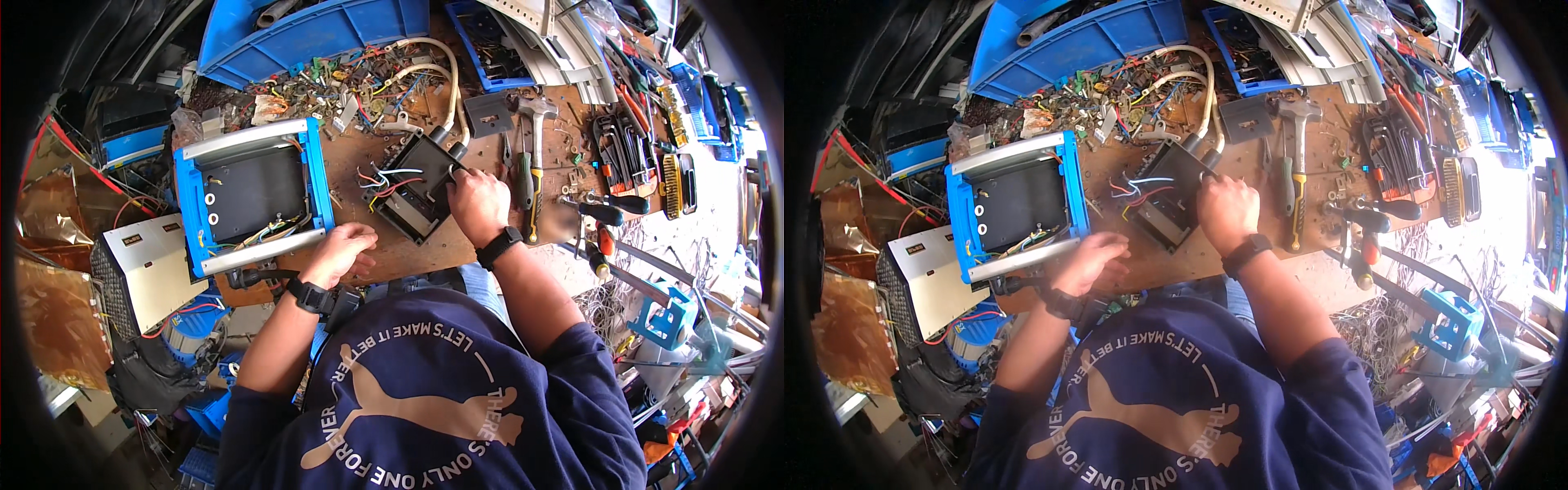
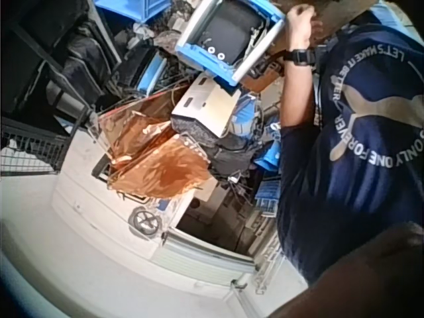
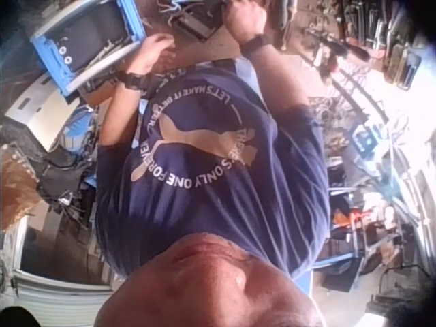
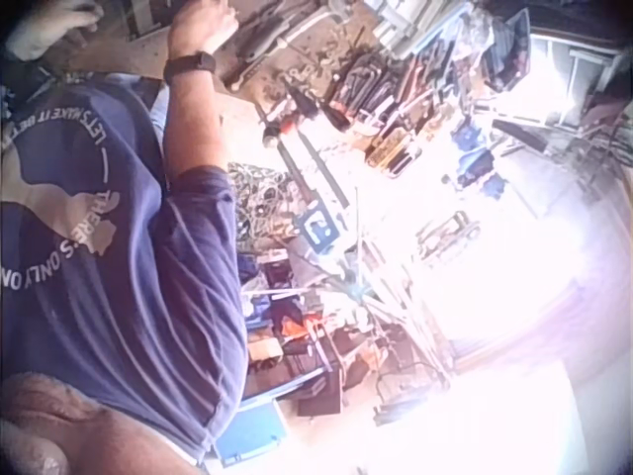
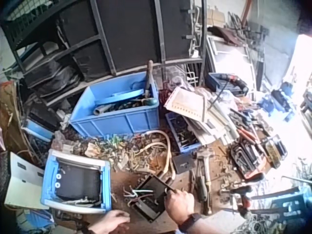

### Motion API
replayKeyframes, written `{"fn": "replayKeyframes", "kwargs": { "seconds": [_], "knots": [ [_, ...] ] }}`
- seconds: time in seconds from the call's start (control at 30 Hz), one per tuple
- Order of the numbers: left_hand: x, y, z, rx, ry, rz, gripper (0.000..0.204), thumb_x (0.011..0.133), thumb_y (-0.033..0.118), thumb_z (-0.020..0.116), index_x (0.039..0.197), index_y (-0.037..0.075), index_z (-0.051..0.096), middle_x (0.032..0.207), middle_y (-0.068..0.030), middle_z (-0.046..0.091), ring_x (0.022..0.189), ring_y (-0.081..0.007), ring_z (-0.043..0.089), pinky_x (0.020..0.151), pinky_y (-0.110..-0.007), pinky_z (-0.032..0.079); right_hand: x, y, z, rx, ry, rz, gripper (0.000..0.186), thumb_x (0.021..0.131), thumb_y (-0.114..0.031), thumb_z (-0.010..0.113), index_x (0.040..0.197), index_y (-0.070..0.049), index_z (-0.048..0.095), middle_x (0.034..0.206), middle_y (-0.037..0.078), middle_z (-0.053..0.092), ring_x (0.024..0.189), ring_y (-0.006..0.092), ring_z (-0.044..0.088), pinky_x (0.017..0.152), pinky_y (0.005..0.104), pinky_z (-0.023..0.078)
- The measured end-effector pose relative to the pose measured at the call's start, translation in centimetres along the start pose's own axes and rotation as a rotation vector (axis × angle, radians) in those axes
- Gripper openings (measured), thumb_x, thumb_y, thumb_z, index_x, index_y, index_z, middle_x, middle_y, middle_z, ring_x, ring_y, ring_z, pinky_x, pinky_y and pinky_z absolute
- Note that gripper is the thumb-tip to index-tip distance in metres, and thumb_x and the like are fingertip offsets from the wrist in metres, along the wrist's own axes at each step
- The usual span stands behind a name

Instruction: The person disassembles a black electronic component using a screwdriver, removes a metal plate, and manipulates internal wires and connectors. They then handle a blue circular plastic part, placing it into a blue crate before returning to the workbench to continue working on the electronic device.

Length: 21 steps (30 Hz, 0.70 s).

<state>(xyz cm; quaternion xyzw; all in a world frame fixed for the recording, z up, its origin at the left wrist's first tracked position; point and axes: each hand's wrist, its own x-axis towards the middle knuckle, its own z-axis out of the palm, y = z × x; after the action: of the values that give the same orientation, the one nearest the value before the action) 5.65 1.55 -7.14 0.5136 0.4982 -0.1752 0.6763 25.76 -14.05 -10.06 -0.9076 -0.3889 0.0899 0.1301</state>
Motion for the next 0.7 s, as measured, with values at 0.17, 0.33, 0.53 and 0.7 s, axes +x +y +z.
{"fn": "replayKeyframes", "kwargs": {
  "seconds": [0.17, 0.33, 0.53, 0.7],
  "knots": [
    [-0.1, 0.2, 0.1, 0.062, 0.017, 0.023, 0.035, 0.089, 0.025, 0.063, 0.114, 0.001, 0.056, 0.094, -0.0090, 0.063, 0.061, -0.0135, 0.061, 0.048, -0.027, 0.050, 0.8, -0.4, -0.7, 0.077, -0.025, 0.080, 0.019, 0.084, -0.024, 0.058, 0.076, -0.008, 0.066, 0.080, 0.011, 0.066, 0.077, 0.0294, 0.065, 0.067, 0.0410, 0.051],
    [-0.8, 1.3, 0.8, 0.117, 0.061, 0.051, 0.033, 0.088, 0.023, 0.064, 0.112, 0.001, 0.058, 0.087, -0.0068, 0.064, 0.056, -0.0110, 0.059, 0.042, -0.025, 0.046, 1.7, -0.4, -1.0, 0.003, -0.093, 0.015, 0.020, 0.083, -0.024, 0.058, 0.076, -0.007, 0.066, 0.083, 0.013, 0.067, 0.079, 0.0310, 0.066, 0.069, 0.0418, 0.052],
    [-1.2, 1.2, 0.7, 0.146, 0.042, 0.121, 0.030, 0.088, 0.023, 0.064, 0.108, 0.000, 0.060, 0.081, -0.0041, 0.063, 0.056, -0.0101, 0.059, 0.042, -0.025, 0.045, 3.2, -3.1, -2.8, 0.032, -0.221, -0.209, 0.019, 0.082, -0.023, 0.059, 0.089, -0.006, 0.066, 0.092, 0.015, 0.063, 0.091, 0.0306, 0.062, 0.078, 0.0410, 0.051],
    [-1.4, 0.6, 0.4, 0.204, 0.044, 0.150, 0.031, 0.087, 0.023, 0.066, 0.107, 0.000, 0.060, 0.081, -0.0041, 0.062, 0.056, -0.0104, 0.059, 0.042, -0.025, 0.045, 4.7, -5.8, 0.5, 0.072, -0.201, -0.388, 0.023, 0.081, -0.023, 0.063, 0.096, -0.007, 0.065, 0.100, 0.014, 0.061, 0.094, 0.0319, 0.063, 0.080, 0.0409, 0.052]
  ]
}}
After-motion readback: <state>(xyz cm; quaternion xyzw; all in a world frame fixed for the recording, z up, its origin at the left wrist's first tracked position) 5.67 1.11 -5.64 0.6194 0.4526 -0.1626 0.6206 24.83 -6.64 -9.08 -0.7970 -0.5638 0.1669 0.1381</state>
